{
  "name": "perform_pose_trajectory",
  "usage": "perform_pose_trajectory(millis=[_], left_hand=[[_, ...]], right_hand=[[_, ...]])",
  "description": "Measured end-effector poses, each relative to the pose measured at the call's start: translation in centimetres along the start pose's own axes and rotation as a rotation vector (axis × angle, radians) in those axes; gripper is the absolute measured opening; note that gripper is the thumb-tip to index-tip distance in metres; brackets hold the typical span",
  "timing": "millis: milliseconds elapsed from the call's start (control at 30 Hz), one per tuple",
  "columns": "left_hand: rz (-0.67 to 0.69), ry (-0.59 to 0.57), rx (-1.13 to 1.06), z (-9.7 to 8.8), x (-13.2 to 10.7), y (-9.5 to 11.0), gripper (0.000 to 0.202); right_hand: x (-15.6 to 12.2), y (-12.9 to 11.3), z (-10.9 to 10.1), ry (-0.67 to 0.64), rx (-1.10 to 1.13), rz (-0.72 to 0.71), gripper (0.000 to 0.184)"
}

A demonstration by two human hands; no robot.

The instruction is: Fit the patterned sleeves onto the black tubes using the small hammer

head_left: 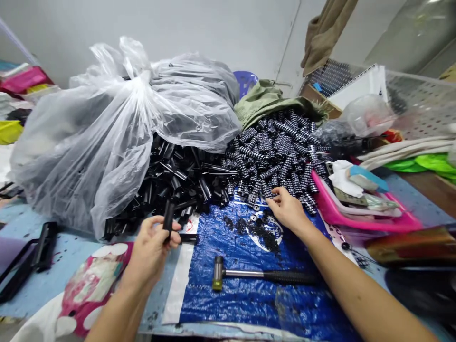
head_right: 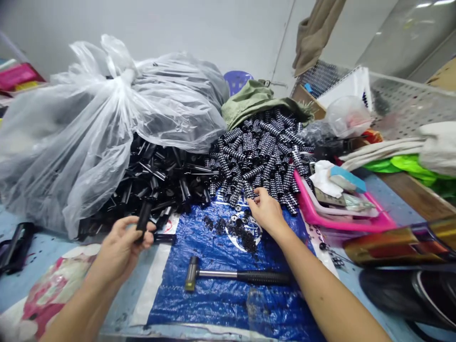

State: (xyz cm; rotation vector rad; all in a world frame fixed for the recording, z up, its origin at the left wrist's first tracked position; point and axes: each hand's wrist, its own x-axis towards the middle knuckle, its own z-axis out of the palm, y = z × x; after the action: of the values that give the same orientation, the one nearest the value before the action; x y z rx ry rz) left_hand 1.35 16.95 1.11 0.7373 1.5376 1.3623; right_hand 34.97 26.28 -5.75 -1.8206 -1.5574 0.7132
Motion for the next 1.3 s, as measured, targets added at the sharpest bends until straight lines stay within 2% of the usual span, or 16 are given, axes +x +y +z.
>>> perform_pose_trajectory(millis=[100,200,367,433,500,600,667,800,900,967,1033,1133,1167,1233,1300], left_hand=[[-0.167,-0.216,-0.075,1.2,-1.5,0.3,0.052],[-0.24,-0.363,-0.035,1.7,-3.0,0.1,0.04],[-0.235,-0.486,0.05,3.0,-5.3,-1.3,0.049],[-0.233,-0.501,0.019,3.8,-6.0,-1.8,0.039],[-0.216,-0.468,0.003,4.5,-6.6,-2.3,0.032],[-0.173,-0.409,0.035,5.4,-7.2,-2.9,0.033],[-0.132,-0.42,0.079,6.1,-7.7,-3.1,0.034],[-0.003,-0.466,0.15,8.3,-9.0,-3.3,0.03],[0.092,-0.512,0.17,9.9,-9.7,-3.2,0.027],[0.11,-0.53,0.173,10.4,-9.8,-3.1,0.024],[0.088,-0.519,0.175,10.2,-9.7,-2.8,0.022],[0.021,-0.503,0.163,8.9,-9.5,-2.4,0.027],[0.003,-0.506,0.162,8.5,-9.5,-2.4,0.028],[-0.003,-0.515,0.173,7.9,-9.5,-2.5,0.029],[0.004,-0.504,0.186,7.8,-9.5,-2.7,0.033]], right_hand=[[-2.5,0.0,-0.9,0.009,0.281,-0.01,0.053],[-5.9,-0.9,-1.4,-0.032,0.577,0.048,0.067],[-9.2,-3.6,-0.5,-0.232,1.019,0.309,0.057],[-9.7,-4.4,0.0,-0.271,1.089,0.351,0.056],[-10.2,-4.9,0.5,-0.306,1.161,0.37,0.054],[-11.4,-5.4,0.8,-0.321,1.243,0.353,0.052],[-12.2,-5.8,0.8,-0.321,1.268,0.334,0.05],[-13.1,-7.1,0.9,-0.235,1.341,0.361,0.046],[-13.4,-7.9,1.4,-0.19,1.314,0.358,0.046],[-13.6,-7.6,1.6,-0.228,1.223,0.25,0.049],[-13.8,-6.6,1.4,-0.238,1.051,-0.002,0.059],[-14.1,-4.7,0.7,-0.197,0.62,-0.455,0.105],[-14.2,-4.2,0.4,-0.184,0.472,-0.585,0.113],[-14.2,-3.6,-0.1,-0.154,0.259,-0.785,0.107],[-14.1,-3.6,-0.3,-0.094,0.177,-0.891,0.099]])
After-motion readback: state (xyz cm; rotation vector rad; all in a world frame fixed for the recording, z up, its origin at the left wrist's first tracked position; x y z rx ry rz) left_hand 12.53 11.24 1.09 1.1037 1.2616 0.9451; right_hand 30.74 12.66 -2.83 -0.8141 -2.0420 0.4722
